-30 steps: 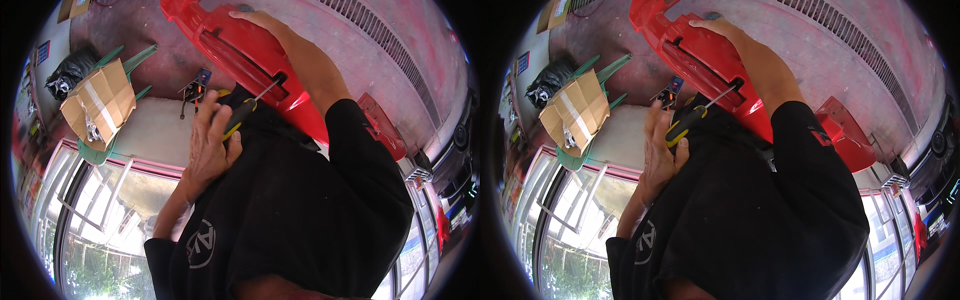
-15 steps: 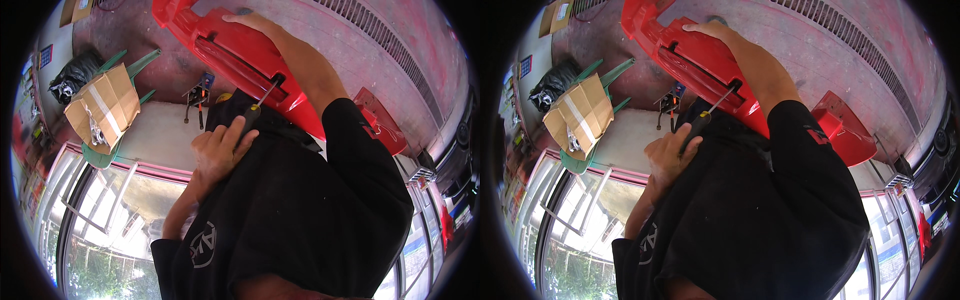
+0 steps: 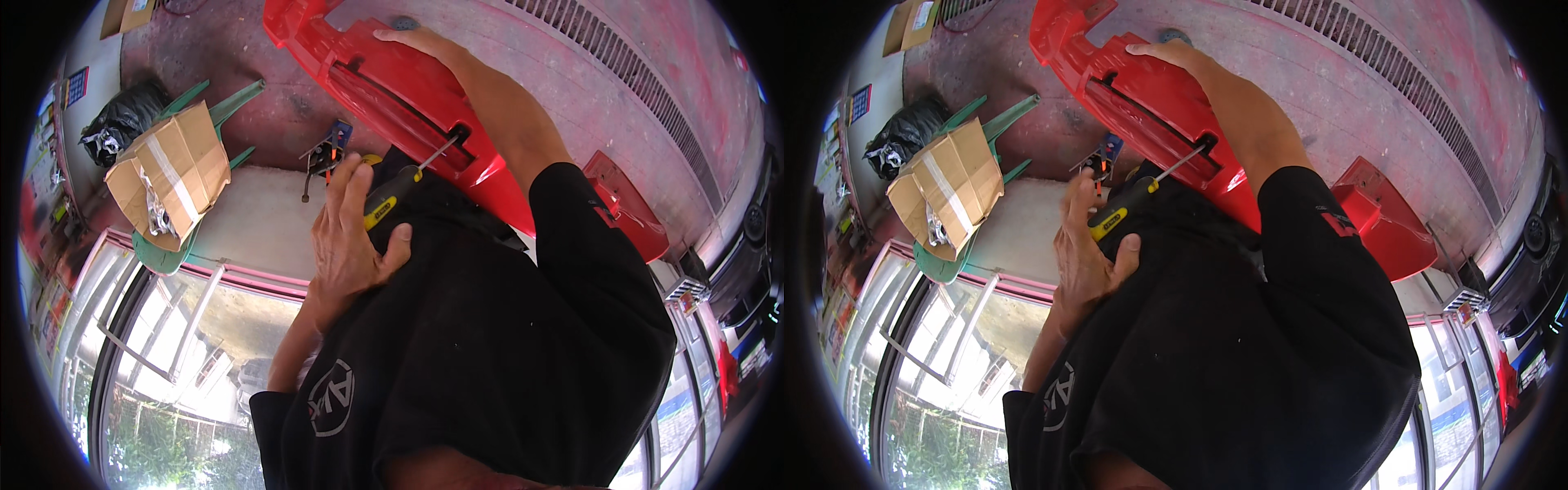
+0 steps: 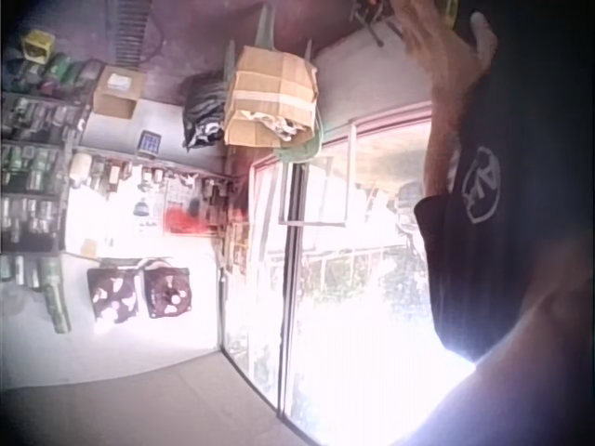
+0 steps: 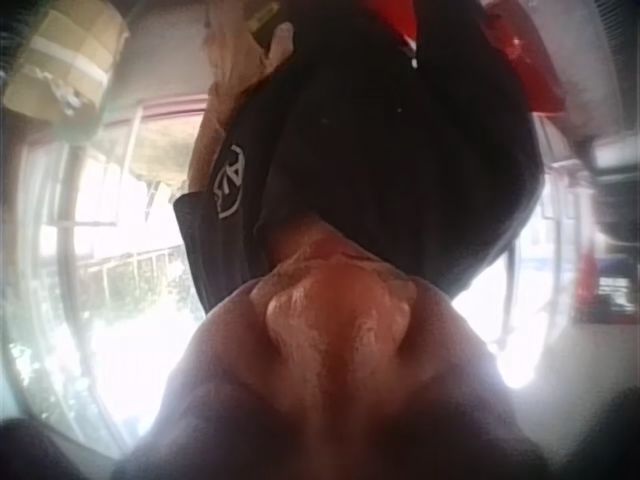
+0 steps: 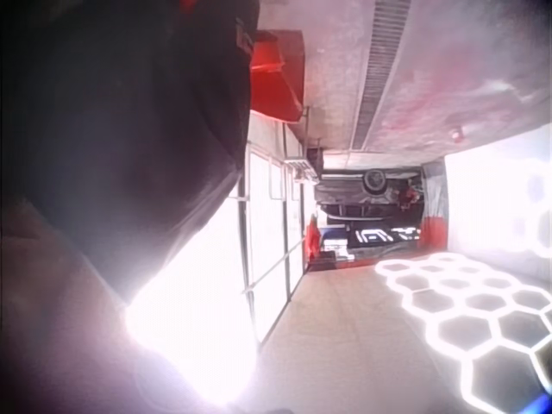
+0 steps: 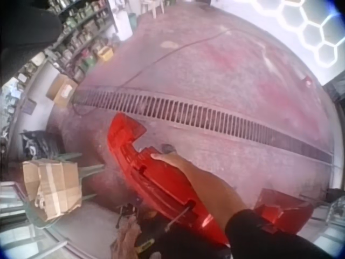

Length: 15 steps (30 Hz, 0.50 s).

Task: The person sits on the floor and uses a screwdriver to remove screws from a red plastic motorcycle fairing. They then insert a smaller red plastic piece into the fairing and secure it by tightening screws with the screwdriver.

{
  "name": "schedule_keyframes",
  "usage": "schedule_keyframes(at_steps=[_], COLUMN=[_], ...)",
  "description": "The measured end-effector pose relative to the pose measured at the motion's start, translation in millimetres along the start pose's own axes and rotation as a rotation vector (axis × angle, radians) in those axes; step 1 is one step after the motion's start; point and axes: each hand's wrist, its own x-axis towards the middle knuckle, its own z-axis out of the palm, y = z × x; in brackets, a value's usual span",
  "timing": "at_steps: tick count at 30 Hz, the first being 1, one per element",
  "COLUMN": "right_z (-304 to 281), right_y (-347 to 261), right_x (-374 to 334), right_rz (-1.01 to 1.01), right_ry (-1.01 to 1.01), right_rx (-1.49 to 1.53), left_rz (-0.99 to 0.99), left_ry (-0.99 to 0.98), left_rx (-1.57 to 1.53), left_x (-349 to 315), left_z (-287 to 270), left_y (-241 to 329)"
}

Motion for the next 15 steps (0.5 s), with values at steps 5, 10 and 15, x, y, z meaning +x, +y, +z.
schedule_keyframes(at_steps=[5,10,15], right_z=[6,5,9], right_y=[-2,-5,-3], right_x=[-3,2,9], right_rz=[0.01,0.012,0.02], right_ry=[-0.01,-0.014,-0.002], right_rx=[0.06,0.011,-0.011], left_rz=[-0.048,0.011,-0.029], left_ry=[-0.318,-0.033,-0.262], left_rx=[0.165,0.016,0.093], left_x=[-24,1,-18], left_z=[-13,-6,-14], left_y=[-15,1,-4])
